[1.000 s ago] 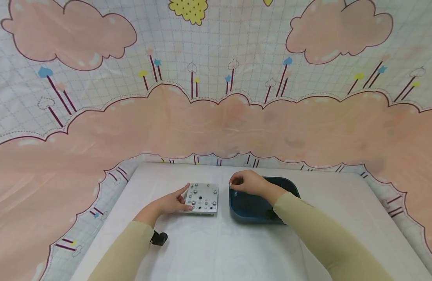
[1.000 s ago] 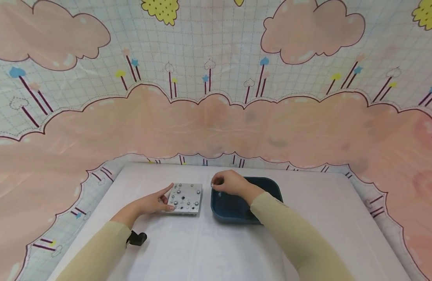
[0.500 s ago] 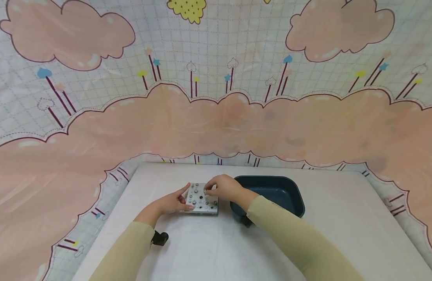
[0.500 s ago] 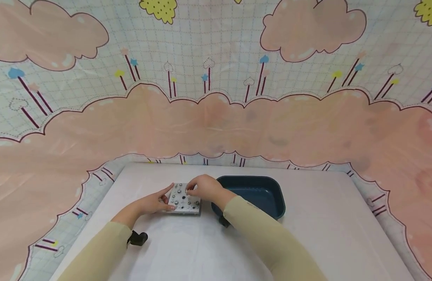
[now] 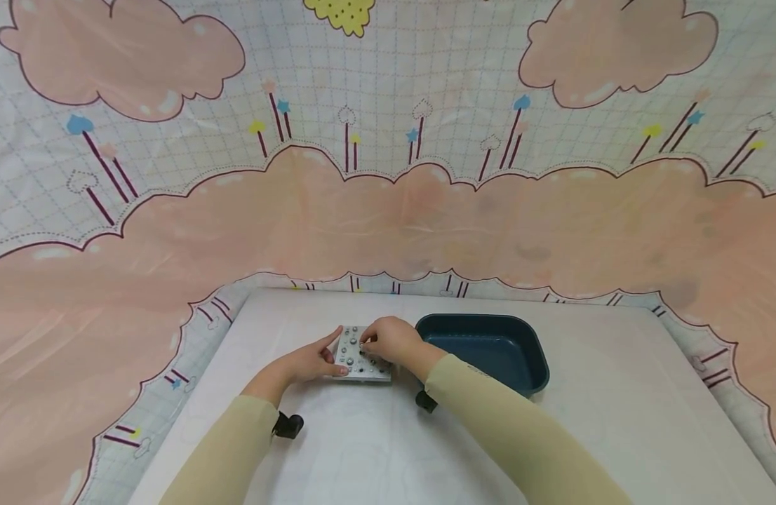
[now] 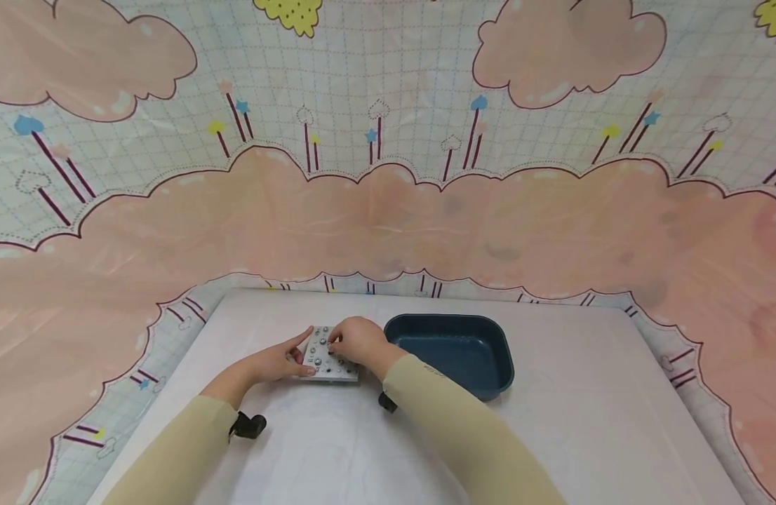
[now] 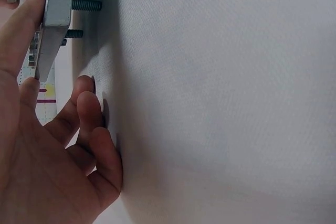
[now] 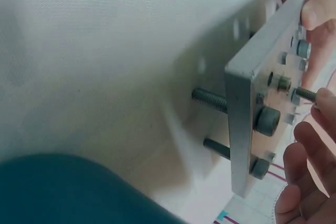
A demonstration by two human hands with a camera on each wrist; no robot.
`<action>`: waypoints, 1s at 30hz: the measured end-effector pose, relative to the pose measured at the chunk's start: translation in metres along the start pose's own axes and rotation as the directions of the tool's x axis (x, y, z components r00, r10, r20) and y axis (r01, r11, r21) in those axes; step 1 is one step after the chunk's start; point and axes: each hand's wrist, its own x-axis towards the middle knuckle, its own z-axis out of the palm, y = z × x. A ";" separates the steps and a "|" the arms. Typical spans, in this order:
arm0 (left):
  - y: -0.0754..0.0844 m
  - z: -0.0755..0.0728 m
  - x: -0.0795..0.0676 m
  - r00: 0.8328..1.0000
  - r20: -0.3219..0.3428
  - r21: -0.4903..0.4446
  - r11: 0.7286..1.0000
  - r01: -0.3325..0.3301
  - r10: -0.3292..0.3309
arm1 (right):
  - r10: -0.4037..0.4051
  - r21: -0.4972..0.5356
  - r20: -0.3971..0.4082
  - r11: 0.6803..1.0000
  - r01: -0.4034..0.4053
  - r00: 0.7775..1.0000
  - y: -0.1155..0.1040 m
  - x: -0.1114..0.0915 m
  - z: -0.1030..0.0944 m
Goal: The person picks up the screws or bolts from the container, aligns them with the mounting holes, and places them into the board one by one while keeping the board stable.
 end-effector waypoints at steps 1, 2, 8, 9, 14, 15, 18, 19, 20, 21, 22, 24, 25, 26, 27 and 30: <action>0.000 0.000 0.000 1.000 0.001 0.002 1.000 -0.002 0.002 | 0.002 -0.004 0.001 1.000 -0.002 1.000 0.000 0.001 0.001; 0.000 0.001 0.000 1.000 0.002 0.001 1.000 0.000 0.000 | 0.003 -0.007 0.004 1.000 -0.003 1.000 0.000 0.001 0.003; 0.004 0.004 0.001 1.000 0.014 0.007 1.000 -0.003 0.003 | 0.002 -0.068 0.009 0.998 -0.001 1.000 0.003 -0.002 0.008; 0.005 0.005 0.002 1.000 0.016 0.007 1.000 -0.008 0.008 | 0.000 -0.080 0.009 0.997 0.000 1.000 0.003 -0.002 0.008; 0.008 0.006 0.004 0.999 0.024 -0.001 1.000 -0.024 0.024 | -0.005 -0.135 0.011 0.991 0.006 1.000 0.005 -0.003 0.010; 0.008 0.006 0.005 0.999 0.027 -0.003 1.000 -0.025 0.025 | -0.005 -0.144 0.011 0.990 0.006 1.000 0.005 -0.004 0.010; 0.009 0.007 0.005 0.999 0.033 -0.004 1.000 -0.026 0.027 | -0.006 -0.156 0.013 0.988 0.008 1.000 0.007 -0.005 0.011; 0.009 0.007 0.005 0.999 0.035 -0.004 1.000 -0.027 0.028 | -0.006 -0.152 0.012 0.988 0.008 1.000 0.007 -0.006 0.010; 0.009 0.007 0.005 0.999 0.037 -0.006 1.000 -0.026 0.027 | -0.003 -0.142 0.013 0.990 0.005 1.000 0.007 -0.007 0.010; 0.009 0.007 0.005 0.999 0.040 -0.011 1.000 -0.026 0.027 | 0.003 -0.125 0.011 0.992 -0.001 1.000 0.007 -0.008 0.009; 0.007 0.007 0.005 0.999 0.040 -0.018 1.000 -0.026 0.026 | 0.004 -0.107 0.008 0.994 -0.004 1.000 0.007 -0.010 0.008; 0.003 0.007 0.004 0.999 0.035 -0.025 1.000 -0.018 0.019 | 0.010 -0.065 -0.010 0.998 -0.010 1.000 0.007 -0.013 0.006; 0.001 0.007 0.004 0.999 0.030 -0.030 0.999 -0.011 0.012 | 0.016 -0.037 -0.020 0.999 -0.017 1.000 0.007 -0.015 0.004; -0.001 0.006 0.003 1.000 0.025 -0.037 0.999 -0.002 0.003 | 0.020 -0.008 -0.033 1.000 -0.020 0.999 0.007 -0.017 0.003; -0.002 0.006 0.002 1.000 0.021 -0.043 0.999 0.004 -0.003 | 0.019 0.019 -0.049 1.000 -0.018 0.999 0.007 -0.019 0.001; -0.005 0.006 -0.004 1.000 -0.017 -0.045 0.999 0.013 -0.014 | 0.022 0.109 -0.102 0.994 -0.011 0.995 0.011 -0.027 -0.004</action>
